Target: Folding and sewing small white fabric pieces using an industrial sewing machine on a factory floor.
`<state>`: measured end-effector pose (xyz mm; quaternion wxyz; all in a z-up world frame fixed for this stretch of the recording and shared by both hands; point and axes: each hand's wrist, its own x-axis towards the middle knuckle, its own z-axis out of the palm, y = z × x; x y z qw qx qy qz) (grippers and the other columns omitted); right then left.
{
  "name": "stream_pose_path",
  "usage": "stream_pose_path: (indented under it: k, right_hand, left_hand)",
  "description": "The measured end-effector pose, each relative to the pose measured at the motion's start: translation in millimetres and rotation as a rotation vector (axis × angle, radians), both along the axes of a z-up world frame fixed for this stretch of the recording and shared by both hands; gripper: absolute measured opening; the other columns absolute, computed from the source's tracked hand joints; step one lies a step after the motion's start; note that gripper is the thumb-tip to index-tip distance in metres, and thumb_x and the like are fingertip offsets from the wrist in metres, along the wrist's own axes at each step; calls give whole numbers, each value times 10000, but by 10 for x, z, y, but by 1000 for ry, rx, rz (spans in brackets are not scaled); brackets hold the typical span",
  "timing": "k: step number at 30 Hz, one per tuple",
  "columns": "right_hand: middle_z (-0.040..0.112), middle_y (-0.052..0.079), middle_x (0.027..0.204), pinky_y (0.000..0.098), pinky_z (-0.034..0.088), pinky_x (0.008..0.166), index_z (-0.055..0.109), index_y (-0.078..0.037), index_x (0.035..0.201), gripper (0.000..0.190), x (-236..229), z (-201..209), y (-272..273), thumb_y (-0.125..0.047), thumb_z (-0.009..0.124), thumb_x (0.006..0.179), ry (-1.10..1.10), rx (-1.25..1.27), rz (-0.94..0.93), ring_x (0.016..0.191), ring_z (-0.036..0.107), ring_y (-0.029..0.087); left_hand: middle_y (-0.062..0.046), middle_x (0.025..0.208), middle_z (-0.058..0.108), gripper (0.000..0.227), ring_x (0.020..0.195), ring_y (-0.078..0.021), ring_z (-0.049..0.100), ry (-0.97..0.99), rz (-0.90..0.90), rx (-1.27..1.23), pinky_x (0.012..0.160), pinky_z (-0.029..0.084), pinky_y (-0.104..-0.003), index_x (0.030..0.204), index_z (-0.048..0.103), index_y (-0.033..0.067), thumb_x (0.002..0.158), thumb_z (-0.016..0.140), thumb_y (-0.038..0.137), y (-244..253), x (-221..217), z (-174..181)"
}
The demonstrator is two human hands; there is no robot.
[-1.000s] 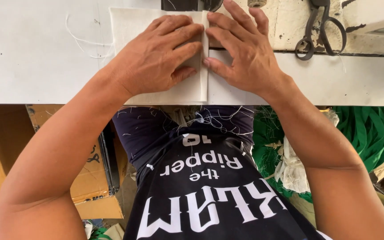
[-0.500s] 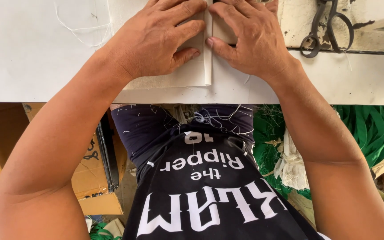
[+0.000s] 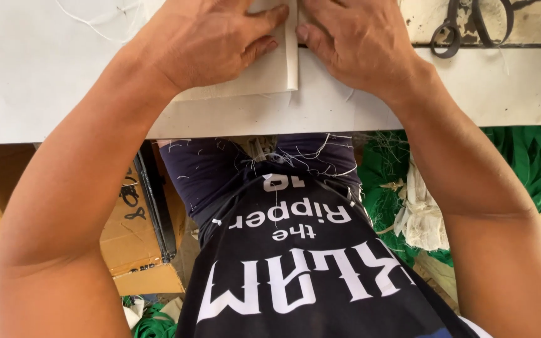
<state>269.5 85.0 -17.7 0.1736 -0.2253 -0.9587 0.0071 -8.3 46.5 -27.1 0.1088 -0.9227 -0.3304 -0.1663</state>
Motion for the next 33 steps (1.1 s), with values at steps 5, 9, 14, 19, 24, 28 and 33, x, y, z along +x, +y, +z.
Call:
stream_pose_path:
  k: [5, 9, 14, 19, 24, 28, 33]
  right_hand:
    - [140, 122, 1733, 592, -105, 1172, 249, 11, 1696, 679, 13, 128, -396, -436, 252, 1185, -299, -459, -65, 1497, -81, 273]
    - [-17, 29, 1758, 550, -142, 1254, 34, -150, 1702, 622, 166, 34, -678, -506, 276, 1254, -523, -267, -112, 1604, -74, 277]
    - [384, 237, 1667, 631, 12, 1215, 488, 102, 1600, 622, 183, 132, -814, -380, 444, 1210, -125, -269, 47, 1533, 166, 439]
    - [537, 223, 1623, 607, 28, 1240, 650, 96, 1525, 736, 225, 78, -832, -497, 366, 1193, -56, -137, 63, 1535, 244, 434]
    - [681, 215, 1553, 641, 71, 1245, 776, 89, 1416, 781, 190, 62, -857, -540, 373, 1189, -5, -76, 59, 1545, 308, 417]
    - [693, 134, 1582, 604, 31, 1299, 806, -15, 1428, 756, 176, 29, -728, -600, 393, 1186, -80, 24, 26, 1585, 326, 363]
    - [740, 145, 1571, 618, 28, 1305, 849, 4, 1389, 797, 112, 49, -398, -598, 351, 1235, -68, 12, 27, 1626, 291, 337]
  left_hand:
    - [-28, 1188, 655, 218, 1092, -178, 642, 8, -89, -14, 986, 568, -295, 1205, 777, 65, 1096, 631, 185, -229, 120, 197]
    - [-73, 1157, 621, 178, 1116, -266, 561, -187, -172, -69, 985, 550, -374, 1155, 762, -36, 1130, 653, 103, -401, 111, 268]
    - [-106, 1380, 565, 234, 1270, -321, 490, -185, -196, -189, 1020, 525, -459, 1321, 739, 30, 1142, 634, 139, -457, 40, 254]
    - [-111, 1398, 572, 236, 1288, -340, 475, -174, -222, -199, 1045, 518, -478, 1312, 755, 38, 1150, 634, 159, -450, 26, 255]
    - [-140, 1392, 627, 233, 1307, -411, 471, -220, -188, -256, 1078, 407, -561, 1278, 801, 73, 1167, 645, 206, -486, -20, 290]
    - [-110, 1473, 605, 253, 1393, -444, 436, -204, -174, -375, 1119, 248, -679, 1356, 772, 146, 1152, 669, 256, -339, -85, 195]
    - [-102, 1457, 596, 301, 1391, -393, 426, -143, -180, -341, 1105, 345, -575, 1369, 756, 161, 1141, 637, 319, 25, -143, 209]
